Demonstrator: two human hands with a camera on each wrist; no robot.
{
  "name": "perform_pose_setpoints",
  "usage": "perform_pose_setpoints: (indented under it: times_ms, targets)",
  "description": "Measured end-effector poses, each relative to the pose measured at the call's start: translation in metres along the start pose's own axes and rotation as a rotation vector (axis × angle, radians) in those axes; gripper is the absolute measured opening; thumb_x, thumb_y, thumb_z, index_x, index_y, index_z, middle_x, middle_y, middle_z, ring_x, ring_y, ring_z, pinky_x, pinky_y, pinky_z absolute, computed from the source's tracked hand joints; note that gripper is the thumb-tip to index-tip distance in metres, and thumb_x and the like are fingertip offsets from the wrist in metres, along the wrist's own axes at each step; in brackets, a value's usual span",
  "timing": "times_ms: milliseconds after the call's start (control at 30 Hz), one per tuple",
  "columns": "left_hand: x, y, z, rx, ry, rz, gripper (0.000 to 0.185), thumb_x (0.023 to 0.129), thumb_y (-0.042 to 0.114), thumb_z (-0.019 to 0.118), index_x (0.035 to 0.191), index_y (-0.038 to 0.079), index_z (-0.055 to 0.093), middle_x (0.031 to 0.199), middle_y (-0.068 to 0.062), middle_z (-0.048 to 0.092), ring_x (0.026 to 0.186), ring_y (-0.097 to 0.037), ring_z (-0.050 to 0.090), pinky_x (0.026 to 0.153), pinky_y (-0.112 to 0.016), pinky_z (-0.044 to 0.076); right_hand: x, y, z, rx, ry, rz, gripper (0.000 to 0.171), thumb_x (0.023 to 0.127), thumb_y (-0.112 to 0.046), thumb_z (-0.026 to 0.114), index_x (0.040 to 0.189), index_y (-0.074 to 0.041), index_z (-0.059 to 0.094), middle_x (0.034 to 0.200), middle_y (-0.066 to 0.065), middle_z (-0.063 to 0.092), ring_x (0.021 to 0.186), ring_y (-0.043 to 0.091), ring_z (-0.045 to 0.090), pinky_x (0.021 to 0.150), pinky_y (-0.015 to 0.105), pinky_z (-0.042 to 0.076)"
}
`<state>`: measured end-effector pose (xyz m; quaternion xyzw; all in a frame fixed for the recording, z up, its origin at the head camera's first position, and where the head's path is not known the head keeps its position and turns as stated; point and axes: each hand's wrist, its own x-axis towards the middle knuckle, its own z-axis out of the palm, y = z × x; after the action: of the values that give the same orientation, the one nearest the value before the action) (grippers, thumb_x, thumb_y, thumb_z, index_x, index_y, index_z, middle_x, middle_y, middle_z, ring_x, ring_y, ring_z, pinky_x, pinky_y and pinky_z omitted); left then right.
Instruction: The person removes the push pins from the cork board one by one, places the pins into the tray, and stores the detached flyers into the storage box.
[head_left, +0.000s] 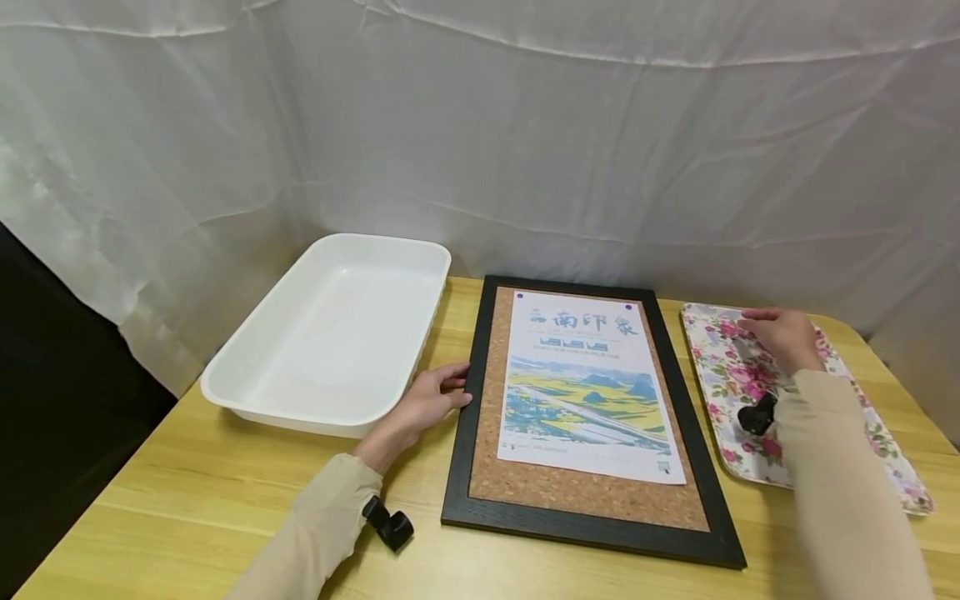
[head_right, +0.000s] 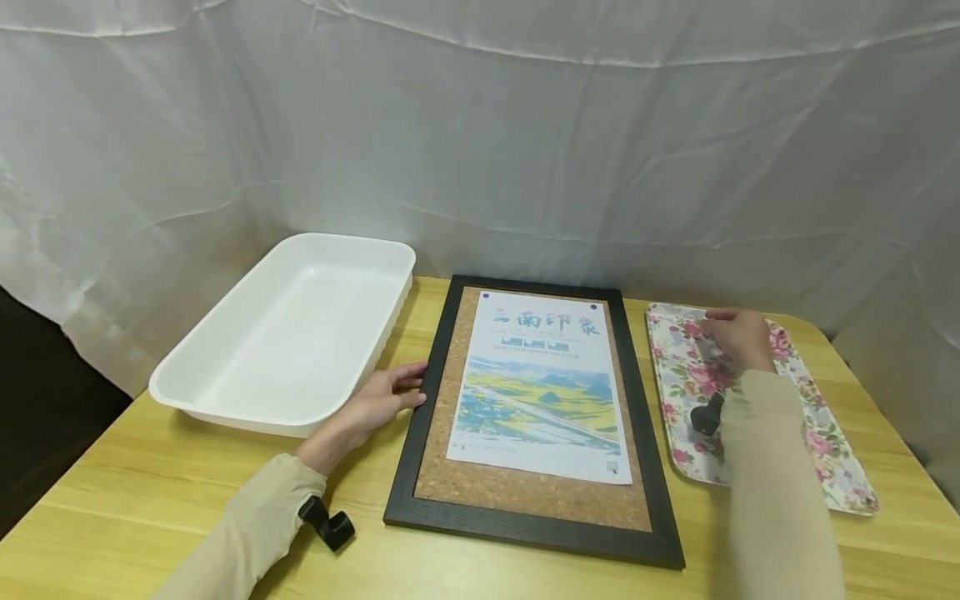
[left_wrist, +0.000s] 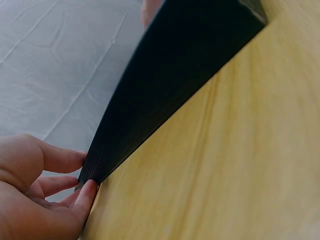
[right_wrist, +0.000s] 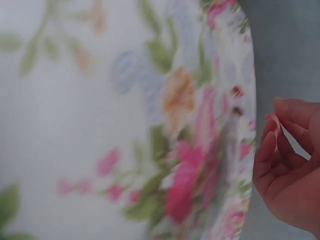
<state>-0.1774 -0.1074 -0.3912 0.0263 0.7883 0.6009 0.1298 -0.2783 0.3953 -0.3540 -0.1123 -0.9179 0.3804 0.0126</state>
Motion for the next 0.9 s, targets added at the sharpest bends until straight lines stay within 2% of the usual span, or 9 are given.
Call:
perform_pose_setpoints:
  times_ms: [33, 133, 233, 333, 433, 533, 667, 900]
  targets:
    - [0.000, 0.000, 0.000, 0.001, 0.001, 0.000, 0.056, 0.093, -0.001, 0.060, 0.146, 0.001, 0.041, 0.130, -0.018, 0.053, 0.121, -0.032, 0.050, 0.095, -0.040, 0.047, 0.000, -0.004, 0.000, -0.006, -0.005, -0.035, 0.053, 0.100, -0.034, 0.051, 0.129, 0.011, 0.051, 0.123, 0.029, 0.050, 0.100, 0.033, 0.051, 0.071, 0.033, 0.046]
    - [0.000, 0.000, -0.001, 0.001, 0.004, -0.001, 0.056, 0.093, -0.001, 0.060, 0.146, 0.001, 0.041, 0.130, -0.018, 0.053, 0.121, -0.032, 0.050, 0.095, -0.039, 0.047, 0.004, -0.019, 0.003, -0.022, -0.012, -0.126, 0.051, 0.099, -0.031, 0.053, 0.127, 0.012, 0.053, 0.117, 0.028, 0.056, 0.094, 0.024, 0.057, 0.073, 0.032, 0.050]
    - [0.001, 0.000, -0.001, 0.004, 0.010, -0.002, 0.056, 0.093, -0.001, 0.060, 0.146, 0.002, 0.041, 0.130, -0.018, 0.053, 0.121, -0.031, 0.050, 0.094, -0.039, 0.047, 0.007, -0.036, 0.008, -0.018, -0.049, -0.181, 0.050, 0.099, -0.028, 0.054, 0.127, 0.013, 0.053, 0.115, 0.027, 0.058, 0.092, 0.020, 0.059, 0.072, 0.028, 0.053]
    - [0.001, -0.001, -0.001, 0.017, 0.010, 0.004, 0.055, 0.093, -0.001, 0.059, 0.146, 0.002, 0.042, 0.130, -0.017, 0.053, 0.121, -0.031, 0.049, 0.094, -0.039, 0.047, 0.006, -0.050, 0.014, -0.017, -0.105, -0.201, 0.053, 0.099, -0.032, 0.054, 0.130, 0.011, 0.051, 0.120, 0.030, 0.055, 0.100, 0.030, 0.057, 0.074, 0.029, 0.052]
    - [0.000, -0.001, 0.000, 0.023, 0.009, 0.004, 0.055, 0.093, 0.000, 0.059, 0.146, 0.002, 0.042, 0.130, -0.017, 0.054, 0.121, -0.031, 0.049, 0.094, -0.040, 0.047, 0.005, -0.063, 0.022, -0.006, -0.148, -0.219, 0.054, 0.100, -0.033, 0.053, 0.132, 0.010, 0.050, 0.124, 0.031, 0.052, 0.108, 0.040, 0.052, 0.080, 0.037, 0.051]
    - [0.001, -0.002, 0.000, 0.020, 0.008, 0.004, 0.055, 0.094, 0.000, 0.059, 0.146, 0.002, 0.042, 0.130, -0.017, 0.053, 0.122, -0.031, 0.048, 0.094, -0.040, 0.047, 0.005, -0.072, 0.031, 0.006, -0.165, -0.245, 0.052, 0.100, -0.032, 0.053, 0.131, 0.010, 0.051, 0.124, 0.031, 0.051, 0.109, 0.041, 0.052, 0.086, 0.044, 0.048]
    - [0.002, -0.002, -0.001, 0.018, 0.007, 0.006, 0.055, 0.094, -0.001, 0.059, 0.146, 0.002, 0.042, 0.130, -0.017, 0.053, 0.121, -0.031, 0.049, 0.095, -0.040, 0.047, 0.008, -0.080, 0.044, 0.042, -0.164, -0.249, 0.049, 0.099, -0.030, 0.055, 0.128, 0.010, 0.054, 0.122, 0.028, 0.053, 0.106, 0.039, 0.052, 0.088, 0.047, 0.047]
    - [0.001, -0.002, -0.001, 0.019, 0.006, 0.008, 0.055, 0.093, -0.001, 0.060, 0.146, 0.002, 0.042, 0.130, -0.017, 0.054, 0.121, -0.032, 0.049, 0.095, -0.041, 0.047, 0.018, -0.080, 0.066, 0.126, -0.134, -0.149, 0.042, 0.095, -0.031, 0.063, 0.119, 0.003, 0.063, 0.110, 0.014, 0.059, 0.092, 0.024, 0.055, 0.076, 0.037, 0.048]
